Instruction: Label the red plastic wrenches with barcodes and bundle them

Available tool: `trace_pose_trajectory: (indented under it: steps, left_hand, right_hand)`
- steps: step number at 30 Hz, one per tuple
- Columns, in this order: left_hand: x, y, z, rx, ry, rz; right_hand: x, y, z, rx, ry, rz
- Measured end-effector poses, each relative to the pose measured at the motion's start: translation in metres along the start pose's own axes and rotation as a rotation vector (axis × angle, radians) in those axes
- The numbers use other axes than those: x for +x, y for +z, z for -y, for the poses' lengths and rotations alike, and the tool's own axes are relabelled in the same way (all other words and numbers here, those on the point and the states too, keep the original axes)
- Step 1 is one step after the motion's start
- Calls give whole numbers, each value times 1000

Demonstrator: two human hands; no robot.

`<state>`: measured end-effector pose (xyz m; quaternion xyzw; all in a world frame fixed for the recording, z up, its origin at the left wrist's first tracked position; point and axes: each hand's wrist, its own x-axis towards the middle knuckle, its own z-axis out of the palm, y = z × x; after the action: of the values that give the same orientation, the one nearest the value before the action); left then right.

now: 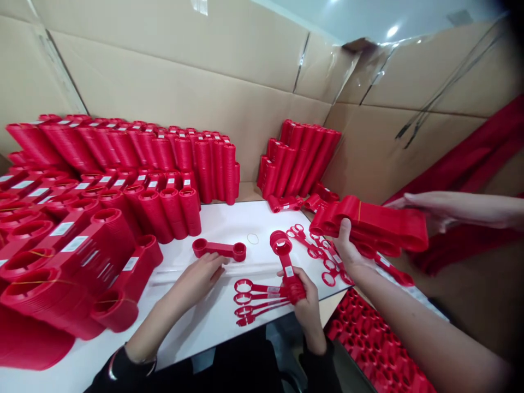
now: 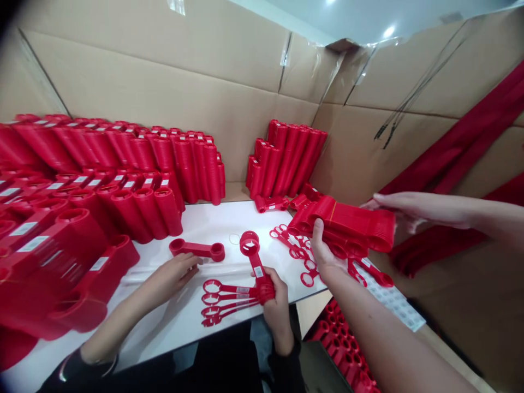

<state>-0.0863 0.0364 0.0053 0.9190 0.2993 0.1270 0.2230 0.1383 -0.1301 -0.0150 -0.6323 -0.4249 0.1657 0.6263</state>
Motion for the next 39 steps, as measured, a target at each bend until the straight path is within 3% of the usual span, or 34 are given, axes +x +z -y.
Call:
trace_pose_trajectory:
  steps: [3, 8, 13, 16, 19, 23, 26, 32, 39]
  left_hand:
    - [-1, 5, 0, -11, -40, 54]
    - [3, 2, -7, 29, -68, 112]
    - [13, -19, -21, 39, -32, 81]
    - [43, -42, -30, 152, -35, -12]
    - [92, -55, -35, 212, -20, -9]
    - [156, -40, -32, 282, -5, 161]
    - [182, -15, -29, 326, 4, 288]
    - [191, 11, -19, 365, 16, 437]
    - [186, 19, -18, 309, 40, 419]
  right_hand:
    - [2, 3, -2, 30, 62, 121]
    - [4, 16, -7, 36, 96, 169]
    - [4, 23, -15, 32, 111, 202]
    - [0, 22, -18, 48, 98, 129]
    - [-5, 19, -23, 77, 71, 67]
    - [-10, 17, -35, 110, 34, 37]
    - [-9, 17, -40, 96, 20, 2]
    - [-7, 19, -35, 79, 34, -65]
    - [-5, 18, -33, 85, 45, -40]
